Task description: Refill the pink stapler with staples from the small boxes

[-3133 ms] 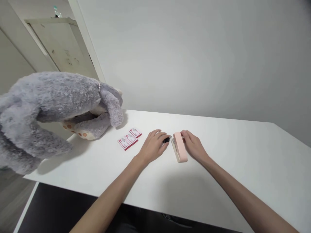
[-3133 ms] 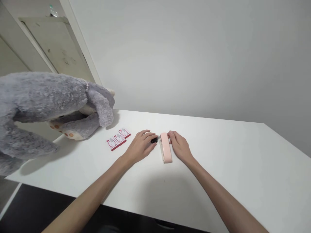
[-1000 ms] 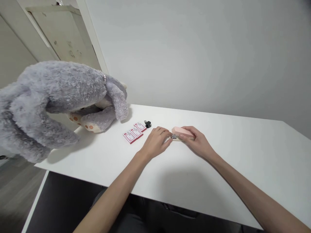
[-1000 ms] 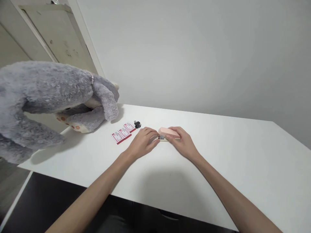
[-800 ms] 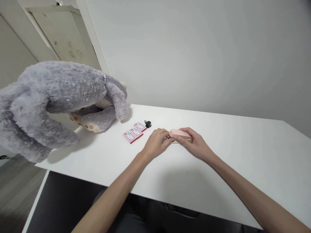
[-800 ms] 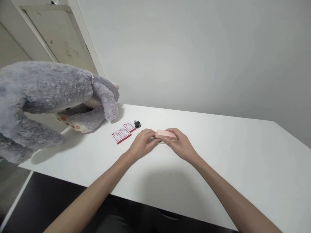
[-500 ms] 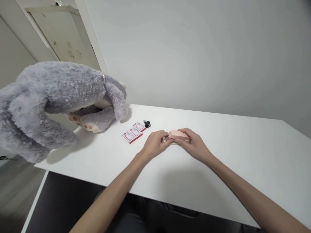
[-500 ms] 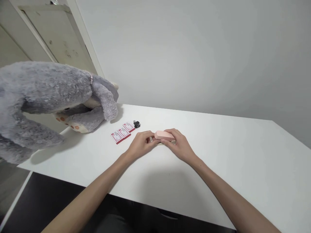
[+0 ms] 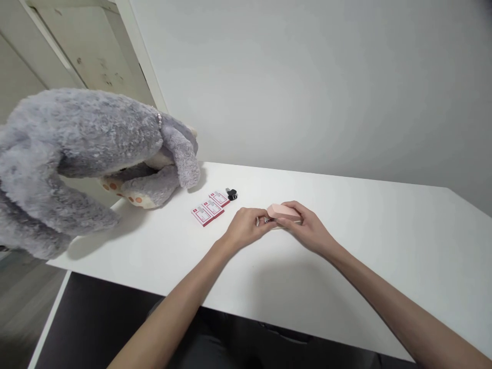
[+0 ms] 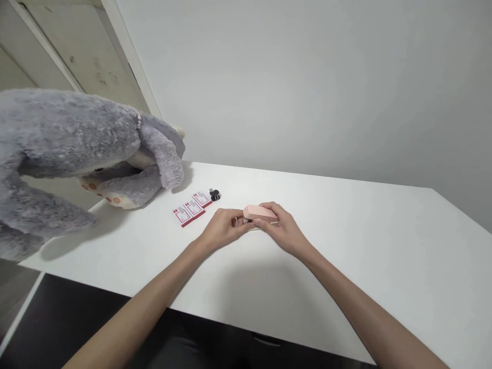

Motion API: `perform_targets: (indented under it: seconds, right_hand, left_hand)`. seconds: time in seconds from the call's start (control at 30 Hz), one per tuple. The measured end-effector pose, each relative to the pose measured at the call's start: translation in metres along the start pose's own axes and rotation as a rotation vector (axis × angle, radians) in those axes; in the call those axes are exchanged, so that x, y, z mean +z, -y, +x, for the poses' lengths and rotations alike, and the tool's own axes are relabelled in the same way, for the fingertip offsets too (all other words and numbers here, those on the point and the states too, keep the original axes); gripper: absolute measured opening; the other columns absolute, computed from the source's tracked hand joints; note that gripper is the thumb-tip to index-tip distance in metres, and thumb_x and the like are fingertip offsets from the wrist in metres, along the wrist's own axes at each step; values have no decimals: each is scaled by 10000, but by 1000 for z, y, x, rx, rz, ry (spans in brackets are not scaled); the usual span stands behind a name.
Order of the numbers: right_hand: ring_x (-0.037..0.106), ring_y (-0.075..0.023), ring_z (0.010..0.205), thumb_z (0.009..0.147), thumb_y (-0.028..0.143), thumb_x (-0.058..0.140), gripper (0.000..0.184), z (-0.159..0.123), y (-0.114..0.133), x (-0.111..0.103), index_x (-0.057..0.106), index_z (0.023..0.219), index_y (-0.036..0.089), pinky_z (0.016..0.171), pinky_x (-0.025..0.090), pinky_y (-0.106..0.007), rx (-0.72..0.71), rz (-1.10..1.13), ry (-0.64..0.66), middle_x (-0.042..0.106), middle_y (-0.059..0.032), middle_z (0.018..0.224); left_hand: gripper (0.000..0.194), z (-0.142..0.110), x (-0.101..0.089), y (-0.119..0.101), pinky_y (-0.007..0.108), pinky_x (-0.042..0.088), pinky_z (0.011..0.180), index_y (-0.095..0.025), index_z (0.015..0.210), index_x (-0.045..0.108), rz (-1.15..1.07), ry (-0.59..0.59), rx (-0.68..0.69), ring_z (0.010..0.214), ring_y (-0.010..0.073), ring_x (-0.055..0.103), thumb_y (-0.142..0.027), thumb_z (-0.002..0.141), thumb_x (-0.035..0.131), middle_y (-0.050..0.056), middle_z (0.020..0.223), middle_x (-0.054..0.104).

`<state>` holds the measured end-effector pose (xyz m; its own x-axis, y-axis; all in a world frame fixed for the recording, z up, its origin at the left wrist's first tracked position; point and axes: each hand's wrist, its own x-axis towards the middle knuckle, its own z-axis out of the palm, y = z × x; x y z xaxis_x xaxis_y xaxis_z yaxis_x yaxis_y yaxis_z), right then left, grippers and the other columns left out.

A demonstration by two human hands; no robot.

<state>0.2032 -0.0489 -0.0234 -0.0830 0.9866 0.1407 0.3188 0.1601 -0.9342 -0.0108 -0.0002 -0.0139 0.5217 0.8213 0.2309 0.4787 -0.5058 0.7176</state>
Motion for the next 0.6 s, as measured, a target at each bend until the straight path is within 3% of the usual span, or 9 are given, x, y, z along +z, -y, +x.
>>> perform_targets:
  seconds: [0.1,0.23,0.33,0.6]
  right_hand:
    - [676,-254,969,920,573,736,395,0,3,0,679,1180,281,778,535,-358,36,31,0,734,-47,1123]
    - [680,-248,952,902,595,752,434,1,4,-2,678,1186,276,782,547,-359,67,82,11,734,-47,1103]
    - [682,-239,967,892,586,775,441,2,3,-3,671,1197,285,823,551,-367,74,153,12,728,-39,1089]
    - [680,-266,1012,865,643,777,483,7,-1,-6,654,1158,280,855,584,-414,32,361,-4,695,-81,1143]
  left_hand:
    - [463,-1,0,-1,267,293,589,-178,672,706,10,0,-7,551,102,416,-560,933,712,-36,574,538]
    - [355,-1,0,0,266,306,595,-217,919,854,25,19,-25,552,109,439,-550,929,731,-30,590,570]
    - [326,-1,-1,0,268,314,602,-250,1045,870,47,35,-29,557,115,456,-526,921,750,-27,591,580]
    - [316,-1,-3,-2,276,321,593,-278,1119,855,105,70,2,582,138,493,-497,930,725,-23,605,583]
